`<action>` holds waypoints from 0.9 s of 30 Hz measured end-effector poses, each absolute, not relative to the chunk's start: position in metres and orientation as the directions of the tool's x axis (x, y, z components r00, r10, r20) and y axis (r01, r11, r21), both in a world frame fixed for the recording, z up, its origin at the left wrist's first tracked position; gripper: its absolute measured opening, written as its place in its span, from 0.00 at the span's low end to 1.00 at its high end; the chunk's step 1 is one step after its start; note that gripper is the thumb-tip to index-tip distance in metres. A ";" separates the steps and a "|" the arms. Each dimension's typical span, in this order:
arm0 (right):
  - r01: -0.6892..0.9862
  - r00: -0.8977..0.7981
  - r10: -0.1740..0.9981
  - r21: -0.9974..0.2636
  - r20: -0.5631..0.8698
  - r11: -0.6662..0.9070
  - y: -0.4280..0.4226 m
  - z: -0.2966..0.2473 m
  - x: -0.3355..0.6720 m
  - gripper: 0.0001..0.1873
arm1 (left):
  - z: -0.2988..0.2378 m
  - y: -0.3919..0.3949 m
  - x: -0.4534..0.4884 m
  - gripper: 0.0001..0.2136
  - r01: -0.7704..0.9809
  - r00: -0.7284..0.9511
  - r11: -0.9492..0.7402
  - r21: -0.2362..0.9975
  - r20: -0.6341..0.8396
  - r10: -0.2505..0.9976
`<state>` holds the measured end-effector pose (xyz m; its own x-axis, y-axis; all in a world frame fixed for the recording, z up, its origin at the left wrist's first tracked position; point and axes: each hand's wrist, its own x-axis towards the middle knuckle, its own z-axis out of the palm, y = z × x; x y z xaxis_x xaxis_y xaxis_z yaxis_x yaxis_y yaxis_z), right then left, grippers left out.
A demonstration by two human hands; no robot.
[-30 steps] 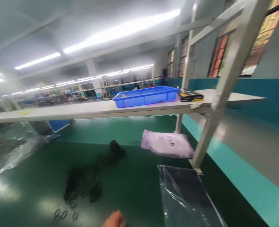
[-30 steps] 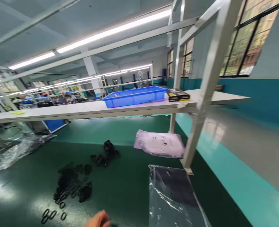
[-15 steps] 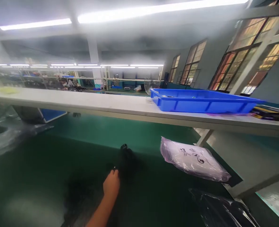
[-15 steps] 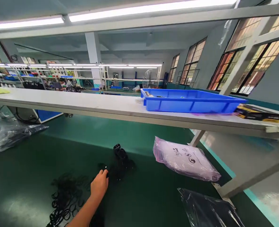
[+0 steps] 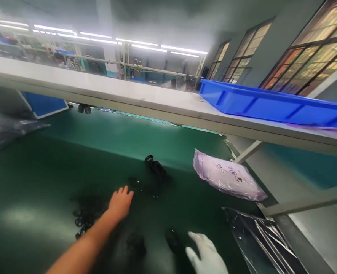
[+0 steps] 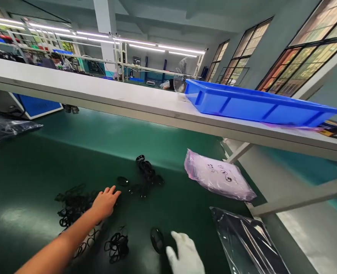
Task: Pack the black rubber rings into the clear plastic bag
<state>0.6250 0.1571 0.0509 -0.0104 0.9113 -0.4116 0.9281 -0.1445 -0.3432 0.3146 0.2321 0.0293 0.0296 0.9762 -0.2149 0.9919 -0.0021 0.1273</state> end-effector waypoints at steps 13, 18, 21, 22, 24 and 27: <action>0.980 0.073 0.910 -0.140 -0.409 -0.141 0.144 0.012 0.597 0.36 | 0.044 0.149 0.435 0.24 0.959 0.091 0.017 0.283 -0.363 0.927; 0.982 0.094 0.916 -0.116 -0.390 -0.150 0.125 0.010 0.615 0.36 | 0.023 0.115 0.464 0.28 0.929 0.163 0.008 0.370 -0.429 0.888; 0.973 0.077 0.921 -0.173 -0.381 -0.153 0.123 0.008 0.620 0.37 | 0.017 0.114 0.456 0.28 0.897 0.303 -0.121 0.426 -0.389 0.870; 0.967 0.073 0.921 -0.200 -0.384 -0.160 0.123 0.008 0.622 0.37 | 0.015 0.114 0.455 0.27 0.883 0.344 -0.161 0.441 -0.375 0.861; 0.948 0.070 0.917 -0.261 -0.392 -0.184 0.125 0.009 0.625 0.37 | 0.013 0.116 0.455 0.22 0.863 0.390 -0.203 0.463 -0.355 0.849; 0.885 0.062 0.905 -0.396 -0.420 -0.244 0.129 0.011 0.628 0.35 | 0.011 0.120 0.456 0.23 0.856 0.378 -0.179 0.484 -0.351 0.857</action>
